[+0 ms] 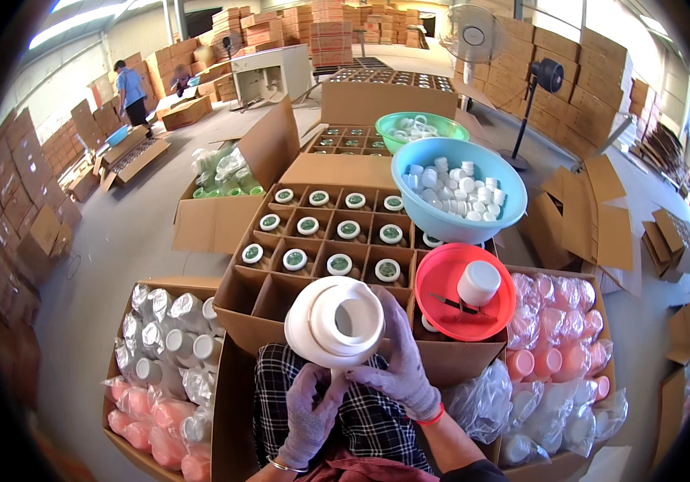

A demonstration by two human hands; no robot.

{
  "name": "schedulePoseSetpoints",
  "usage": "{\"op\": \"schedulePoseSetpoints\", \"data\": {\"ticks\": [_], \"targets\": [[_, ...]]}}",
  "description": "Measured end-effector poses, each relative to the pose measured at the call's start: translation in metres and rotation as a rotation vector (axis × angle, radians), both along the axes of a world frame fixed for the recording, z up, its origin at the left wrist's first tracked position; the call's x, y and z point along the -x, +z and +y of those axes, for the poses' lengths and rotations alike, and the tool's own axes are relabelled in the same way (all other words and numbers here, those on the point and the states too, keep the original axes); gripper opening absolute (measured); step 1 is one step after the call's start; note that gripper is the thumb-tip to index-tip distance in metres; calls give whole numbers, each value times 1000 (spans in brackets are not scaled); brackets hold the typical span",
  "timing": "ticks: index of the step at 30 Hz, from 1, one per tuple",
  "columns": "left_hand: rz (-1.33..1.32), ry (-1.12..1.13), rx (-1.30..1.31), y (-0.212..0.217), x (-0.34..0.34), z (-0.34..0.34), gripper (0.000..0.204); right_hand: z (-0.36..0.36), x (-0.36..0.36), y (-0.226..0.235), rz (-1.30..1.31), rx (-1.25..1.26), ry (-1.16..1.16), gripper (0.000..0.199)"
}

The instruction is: The person assembles white cylindrical containers by inserting green circular inserts into the openings, then placing lids on top. They handle the containers one at a time, inspecting the interior and exterior before sealing them.

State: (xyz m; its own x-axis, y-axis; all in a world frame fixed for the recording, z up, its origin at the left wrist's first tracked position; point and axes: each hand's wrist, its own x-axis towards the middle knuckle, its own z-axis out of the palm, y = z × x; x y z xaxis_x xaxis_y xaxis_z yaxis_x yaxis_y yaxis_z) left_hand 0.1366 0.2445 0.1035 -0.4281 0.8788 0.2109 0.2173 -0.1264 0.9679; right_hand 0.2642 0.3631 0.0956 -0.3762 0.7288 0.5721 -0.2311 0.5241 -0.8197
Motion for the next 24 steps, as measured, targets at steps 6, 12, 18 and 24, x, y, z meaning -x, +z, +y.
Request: {"op": "schedulePoseSetpoints", "data": {"ticks": [6,12,18,24], "targets": [[259,-47,-1,10,-5,-3,11,0,7,4,122,134,-25,94],[569,266,-159,31,26,-8,25,-4,20,17,-14,-42,-205,89],[527,-19,-190,61,50,15,62,-12,54,21,-106,-204,-347,89],[496,24,-195,41,69,21,70,-13,74,7,-108,-263,-366,88]]}}
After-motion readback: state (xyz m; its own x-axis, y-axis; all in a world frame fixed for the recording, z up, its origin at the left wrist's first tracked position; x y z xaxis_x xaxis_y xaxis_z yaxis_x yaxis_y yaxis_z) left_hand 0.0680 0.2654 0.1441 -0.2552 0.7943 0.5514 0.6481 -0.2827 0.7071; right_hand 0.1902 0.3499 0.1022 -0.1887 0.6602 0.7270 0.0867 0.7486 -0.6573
